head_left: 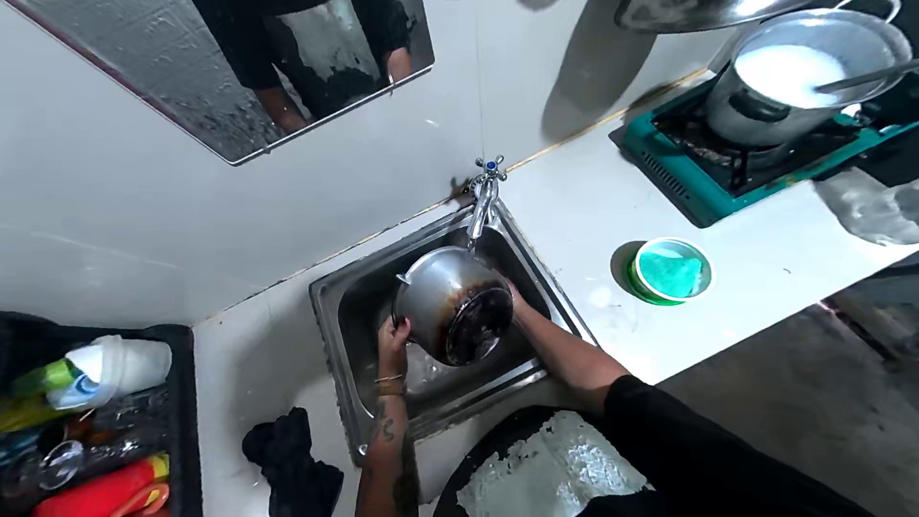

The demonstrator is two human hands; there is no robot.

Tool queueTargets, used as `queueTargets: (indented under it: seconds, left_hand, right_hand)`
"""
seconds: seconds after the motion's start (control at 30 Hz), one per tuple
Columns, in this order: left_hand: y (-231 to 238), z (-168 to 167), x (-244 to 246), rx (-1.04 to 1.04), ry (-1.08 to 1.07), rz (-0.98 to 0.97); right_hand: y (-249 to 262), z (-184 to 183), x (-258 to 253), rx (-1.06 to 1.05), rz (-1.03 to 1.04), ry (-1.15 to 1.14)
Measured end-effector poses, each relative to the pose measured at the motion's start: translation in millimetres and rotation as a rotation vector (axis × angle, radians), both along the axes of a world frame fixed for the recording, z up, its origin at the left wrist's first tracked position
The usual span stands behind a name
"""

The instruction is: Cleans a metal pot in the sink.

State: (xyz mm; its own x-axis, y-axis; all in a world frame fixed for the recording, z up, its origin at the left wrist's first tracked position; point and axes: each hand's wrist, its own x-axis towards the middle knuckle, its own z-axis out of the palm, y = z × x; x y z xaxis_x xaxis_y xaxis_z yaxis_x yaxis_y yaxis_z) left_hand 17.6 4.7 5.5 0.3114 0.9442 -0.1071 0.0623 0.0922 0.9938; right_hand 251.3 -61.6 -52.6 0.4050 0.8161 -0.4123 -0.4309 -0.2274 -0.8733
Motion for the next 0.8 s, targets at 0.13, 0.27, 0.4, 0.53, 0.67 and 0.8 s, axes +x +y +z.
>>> queueTargets:
  seconds: [0.13,0.27,0.4,0.53,0.67,0.8]
  left_hand:
    - [-1,3,20,0.125,0.076,0.243]
    - [-1,0,20,0.297,0.248,0.225]
    - [-5,-12,25,0.374,0.700,0.239]
    - [-18,-4,46,0.244,0.998,0.258]
    - [-18,3,32,0.209,0.909,0.322]
    - [-11,2,28,0.104,0.803,0.454]
  right_hand:
    - [15,-22,0,-0.002,0.001,-0.096]
    - [13,-2,4,-0.214,0.097,-0.058]
    - [14,22,-14,-0.273,0.166,-0.360]
    - [-11,51,-73,-0.121,0.343,-0.853]
    - [5,13,-50,-0.044,0.162,-0.659]
    - [4,18,-58,0.049,0.105,-0.714]
